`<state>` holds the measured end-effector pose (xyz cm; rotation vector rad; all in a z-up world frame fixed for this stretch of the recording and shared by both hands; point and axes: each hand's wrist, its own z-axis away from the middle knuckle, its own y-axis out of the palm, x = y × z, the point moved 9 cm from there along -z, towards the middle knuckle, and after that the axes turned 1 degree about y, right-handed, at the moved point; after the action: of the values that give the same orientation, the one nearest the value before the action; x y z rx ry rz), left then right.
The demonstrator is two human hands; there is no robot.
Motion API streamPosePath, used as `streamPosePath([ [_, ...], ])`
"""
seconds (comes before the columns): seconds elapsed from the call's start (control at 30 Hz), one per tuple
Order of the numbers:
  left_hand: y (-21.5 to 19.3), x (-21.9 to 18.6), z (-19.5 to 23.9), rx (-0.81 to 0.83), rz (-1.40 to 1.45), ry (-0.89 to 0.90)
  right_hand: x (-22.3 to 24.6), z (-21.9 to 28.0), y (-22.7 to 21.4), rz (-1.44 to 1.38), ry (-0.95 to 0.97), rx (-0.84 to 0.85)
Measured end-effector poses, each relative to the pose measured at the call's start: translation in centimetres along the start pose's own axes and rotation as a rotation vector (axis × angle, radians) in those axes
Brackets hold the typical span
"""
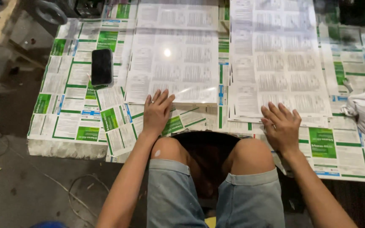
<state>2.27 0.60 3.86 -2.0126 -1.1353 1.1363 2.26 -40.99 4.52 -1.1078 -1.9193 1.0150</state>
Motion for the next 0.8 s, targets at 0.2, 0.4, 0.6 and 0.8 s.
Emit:
streamPosePath([
  [0.2,0.9,0.3,-1.4,0.024,-0.002,0.003,0.7,-0.6,-1.2,0.006,0.008,-0.029],
  [0.4,1.6,0.5,-3.9,0.030,0.022,-0.002,-1.2,-0.1,-0.8,0.102,0.188,-0.036],
  [0.6,2.6,1.9,-6.2,0.048,0.021,-0.006,-1.2,-0.4,-0.5,0.123,0.180,-0.022],
  [0.8,5.5,4.5,-9.1,0.100,-0.013,-0.027,-0.9,-0.9,-0.5,0.132,0.190,0.010],
])
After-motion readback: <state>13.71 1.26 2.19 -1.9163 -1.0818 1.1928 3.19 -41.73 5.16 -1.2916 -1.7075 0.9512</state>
